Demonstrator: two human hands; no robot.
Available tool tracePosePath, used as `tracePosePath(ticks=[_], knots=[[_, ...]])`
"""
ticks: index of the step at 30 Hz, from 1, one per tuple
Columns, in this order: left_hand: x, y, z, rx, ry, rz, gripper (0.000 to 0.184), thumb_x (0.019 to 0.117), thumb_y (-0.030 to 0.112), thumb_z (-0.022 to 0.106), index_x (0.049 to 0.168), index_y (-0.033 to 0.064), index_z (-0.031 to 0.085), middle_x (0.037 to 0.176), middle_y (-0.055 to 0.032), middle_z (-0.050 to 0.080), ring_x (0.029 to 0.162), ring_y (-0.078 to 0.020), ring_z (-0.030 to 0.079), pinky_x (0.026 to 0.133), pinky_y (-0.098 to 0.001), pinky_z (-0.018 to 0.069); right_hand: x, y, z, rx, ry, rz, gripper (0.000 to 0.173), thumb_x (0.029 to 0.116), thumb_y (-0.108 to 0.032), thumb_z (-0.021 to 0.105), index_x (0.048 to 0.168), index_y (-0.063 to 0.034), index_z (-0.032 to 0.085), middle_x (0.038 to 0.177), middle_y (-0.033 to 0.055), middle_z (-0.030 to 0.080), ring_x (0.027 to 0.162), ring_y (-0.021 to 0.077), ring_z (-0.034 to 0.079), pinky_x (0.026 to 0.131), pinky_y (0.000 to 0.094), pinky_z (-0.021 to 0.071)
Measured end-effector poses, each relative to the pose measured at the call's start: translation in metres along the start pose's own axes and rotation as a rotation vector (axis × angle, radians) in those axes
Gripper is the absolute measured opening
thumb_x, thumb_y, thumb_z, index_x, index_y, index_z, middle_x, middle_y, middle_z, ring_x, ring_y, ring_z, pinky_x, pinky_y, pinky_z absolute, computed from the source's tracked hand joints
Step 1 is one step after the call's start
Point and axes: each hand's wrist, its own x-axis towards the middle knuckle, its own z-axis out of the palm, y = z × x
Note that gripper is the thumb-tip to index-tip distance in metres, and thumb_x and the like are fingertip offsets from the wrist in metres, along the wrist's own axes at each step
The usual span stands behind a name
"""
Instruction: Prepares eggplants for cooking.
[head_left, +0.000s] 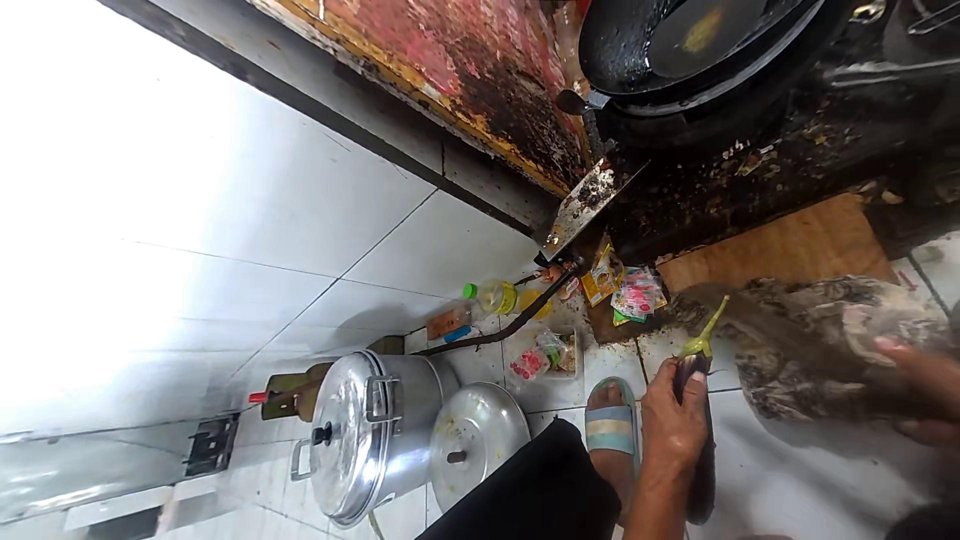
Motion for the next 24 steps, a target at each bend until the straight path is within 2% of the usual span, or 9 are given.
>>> tracePosePath(ticks=[2, 3, 7, 9, 11, 15, 19, 22, 24], knots=[[0.000, 0.002, 0.006, 0.040, -0.009, 0.001, 0.033, 0.1069, 0.026, 0.050, 0.128, 0.0038, 0.063, 0.089, -0.0115, 0.066, 0.064, -0.0185, 0.064, 0.062, -0.0377, 0.0574, -0.003, -0.001, 0.002, 0.011, -0.007, 0.021, 0.078, 0.0844, -0.021, 0.057, 0.156, 0.0000, 0.036, 0.110, 0.0229, 0.068, 0.083, 0.0367, 0.070, 0.069, 0.0563, 0.0575], [0.000, 0.002, 0.009, 0.048, -0.011, 0.003, 0.032, 0.1067, 0.027, 0.051, 0.125, 0.0036, 0.064, 0.086, -0.0105, 0.065, 0.063, -0.0179, 0.063, 0.061, -0.0369, 0.0573, -0.003, -0.002, 0.001, -0.002, 0.000, 0.020, 0.077, 0.0838, -0.023, 0.058, 0.155, 0.0001, 0.038, 0.108, 0.0222, 0.068, 0.081, 0.0359, 0.069, 0.067, 0.0561, 0.0570], [0.000, 0.004, 0.019, 0.004, -0.015, 0.003, 0.030, 0.1057, 0.029, 0.053, 0.110, 0.0029, 0.067, 0.074, -0.0066, 0.061, 0.056, -0.0151, 0.060, 0.056, -0.0328, 0.0548, 0.002, -0.005, -0.003, -0.028, -0.020, 0.088, 0.055, 0.0737, -0.024, 0.063, 0.125, -0.0068, 0.071, 0.095, 0.0110, 0.062, 0.076, 0.0300, 0.063, 0.057, 0.0512, 0.0504], [0.002, 0.006, 0.022, -0.037, -0.023, -0.012, 0.029, 0.1060, 0.028, 0.053, 0.107, 0.0022, 0.067, 0.072, -0.0070, 0.061, 0.053, -0.0154, 0.059, 0.054, -0.0320, 0.0545, 0.002, -0.005, 0.001, 0.041, -0.053, 0.224, 0.044, 0.0778, -0.024, 0.059, 0.114, -0.0063, 0.075, 0.096, 0.0088, 0.063, 0.083, 0.0266, 0.064, 0.066, 0.0510, 0.0517], [0.004, 0.007, 0.024, -0.107, -0.035, -0.040, 0.030, 0.1069, 0.027, 0.052, 0.106, 0.0001, 0.065, 0.071, -0.0090, 0.061, 0.051, -0.0169, 0.060, 0.049, -0.0319, 0.0557, -0.001, 0.001, 0.006, 0.130, -0.066, 0.357, 0.036, 0.0883, -0.028, 0.051, 0.105, -0.0075, 0.075, 0.101, 0.0065, 0.068, 0.095, 0.0208, 0.066, 0.081, 0.0474, 0.0536], [0.009, 0.010, 0.026, -0.161, -0.042, -0.126, 0.034, 0.1087, 0.028, 0.049, 0.103, -0.0021, 0.063, 0.070, -0.0105, 0.061, 0.048, -0.0183, 0.060, 0.045, -0.0328, 0.0552, -0.008, 0.002, 0.011, 0.312, 0.107, 0.298, 0.027, 0.0896, -0.028, 0.052, 0.083, -0.0143, 0.074, 0.087, -0.0060, 0.064, 0.089, 0.0028, 0.061, 0.080, 0.0218, 0.0504], [0.011, 0.011, 0.032, -0.123, -0.068, -0.169, 0.037, 0.1093, 0.031, 0.047, 0.100, -0.0011, 0.063, 0.068, -0.0097, 0.060, 0.047, -0.0178, 0.059, 0.044, -0.0323, 0.0546, -0.003, -0.007, 0.002, 0.357, 0.123, 0.166, 0.029, 0.0940, -0.031, 0.053, 0.096, -0.0106, 0.073, 0.095, -0.0028, 0.065, 0.087, 0.0033, 0.063, 0.076, 0.0206, 0.0552], [0.014, 0.012, 0.038, -0.028, -0.045, -0.152, 0.038, 0.1086, 0.034, 0.048, 0.099, 0.0010, 0.066, 0.067, -0.0088, 0.060, 0.048, -0.0174, 0.059, 0.046, -0.0330, 0.0535, 0.000, -0.008, 0.005, 0.213, 0.066, 0.085, 0.040, 0.0974, -0.036, 0.052, 0.121, -0.0075, 0.069, 0.098, 0.0021, 0.071, 0.079, 0.0067, 0.066, 0.069, 0.0288, 0.0587], [0.015, 0.016, 0.041, 0.070, -0.032, -0.163, 0.038, 0.1080, 0.036, 0.049, 0.102, 0.0036, 0.067, 0.069, -0.0076, 0.062, 0.049, -0.0163, 0.059, 0.047, -0.0328, 0.0534, -0.002, -0.008, 0.011, 0.022, 0.063, 0.003, 0.045, 0.1007, -0.038, 0.045, 0.126, -0.0098, 0.069, 0.096, 0.0054, 0.070, 0.073, 0.0167, 0.067, 0.059, 0.0396, 0.0556]])
